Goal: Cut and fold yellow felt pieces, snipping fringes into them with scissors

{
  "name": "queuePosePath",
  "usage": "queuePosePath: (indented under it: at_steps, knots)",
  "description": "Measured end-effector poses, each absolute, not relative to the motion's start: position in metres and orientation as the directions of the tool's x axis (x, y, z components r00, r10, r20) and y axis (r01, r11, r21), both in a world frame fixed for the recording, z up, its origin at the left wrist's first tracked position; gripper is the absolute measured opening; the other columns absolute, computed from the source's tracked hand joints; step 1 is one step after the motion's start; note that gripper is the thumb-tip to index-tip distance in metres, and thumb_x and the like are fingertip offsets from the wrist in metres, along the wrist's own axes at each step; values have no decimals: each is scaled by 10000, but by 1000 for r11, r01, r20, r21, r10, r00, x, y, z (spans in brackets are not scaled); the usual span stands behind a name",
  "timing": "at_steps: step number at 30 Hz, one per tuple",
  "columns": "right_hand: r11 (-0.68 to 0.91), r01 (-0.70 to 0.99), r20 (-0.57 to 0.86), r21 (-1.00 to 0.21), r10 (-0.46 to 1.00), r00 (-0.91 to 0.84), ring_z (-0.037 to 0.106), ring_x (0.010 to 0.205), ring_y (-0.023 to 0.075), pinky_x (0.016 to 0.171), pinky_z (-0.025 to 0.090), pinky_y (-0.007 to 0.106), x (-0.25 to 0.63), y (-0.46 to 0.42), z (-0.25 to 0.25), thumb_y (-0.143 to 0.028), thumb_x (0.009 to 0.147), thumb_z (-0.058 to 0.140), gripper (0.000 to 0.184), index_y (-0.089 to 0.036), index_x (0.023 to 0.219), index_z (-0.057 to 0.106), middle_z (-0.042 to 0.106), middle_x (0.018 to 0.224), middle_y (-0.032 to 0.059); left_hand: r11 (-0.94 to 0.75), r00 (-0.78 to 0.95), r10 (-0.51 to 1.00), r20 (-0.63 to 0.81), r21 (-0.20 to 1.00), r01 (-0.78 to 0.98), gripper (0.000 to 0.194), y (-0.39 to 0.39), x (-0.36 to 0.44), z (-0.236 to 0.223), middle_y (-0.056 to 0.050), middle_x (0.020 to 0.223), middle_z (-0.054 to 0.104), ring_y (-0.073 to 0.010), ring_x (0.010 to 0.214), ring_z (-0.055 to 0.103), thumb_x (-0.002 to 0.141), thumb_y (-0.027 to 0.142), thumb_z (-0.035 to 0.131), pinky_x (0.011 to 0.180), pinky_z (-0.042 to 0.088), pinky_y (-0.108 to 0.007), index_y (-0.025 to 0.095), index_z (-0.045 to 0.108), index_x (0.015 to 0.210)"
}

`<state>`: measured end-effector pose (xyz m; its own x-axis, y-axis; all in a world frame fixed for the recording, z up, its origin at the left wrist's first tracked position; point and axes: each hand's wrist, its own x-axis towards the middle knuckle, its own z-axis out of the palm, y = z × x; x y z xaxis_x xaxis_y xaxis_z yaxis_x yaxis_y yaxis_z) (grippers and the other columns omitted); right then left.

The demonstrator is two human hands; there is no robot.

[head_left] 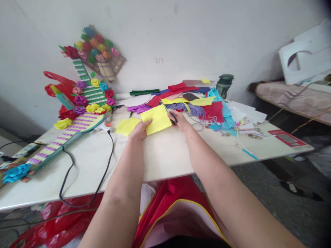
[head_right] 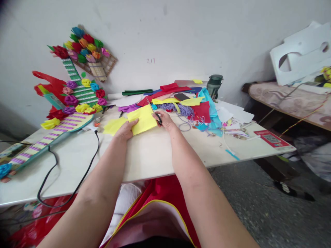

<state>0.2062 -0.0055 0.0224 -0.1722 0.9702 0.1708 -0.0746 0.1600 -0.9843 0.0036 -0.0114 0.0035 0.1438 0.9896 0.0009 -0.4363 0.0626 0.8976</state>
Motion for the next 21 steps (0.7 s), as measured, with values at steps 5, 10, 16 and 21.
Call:
queuePosePath:
  at_steps: [5,10,16,21]
  knots:
    - [209,-84,221,-974,960,-174,386,324,67,338,262,177,207,-2,18,-423,687,665,326,-195,878,531,465,413,-99,67,140,990,-5,894,-443,441,-10,3,3,-128,1050,686,-265,1050,614,647,160,737,983,460,-369,117,633,1073]
    - [253,-109,268,-961,949,-168,372,323,64,340,252,176,208,3,14,-412,669,679,335,-200,877,523,472,405,-100,61,124,992,-6,892,-447,439,-10,3,3,-128,1046,687,-269,1050,614,646,154,736,984,459,-374,115,635,1071]
    - [226,-72,236,-972,950,-207,410,320,71,333,237,176,209,-4,20,-436,740,600,268,-202,848,529,481,425,-85,58,102,995,-14,894,-445,417,-11,4,4,-122,1036,691,-267,1044,617,656,142,723,977,465,-379,121,640,1064]
    - [238,-30,238,-971,942,-238,424,319,75,317,205,183,211,-7,23,-442,757,580,254,-197,796,525,490,427,-71,55,104,995,-9,894,-445,421,-11,3,4,-125,1027,694,-266,1036,621,651,150,735,972,468,-378,115,641,1060]
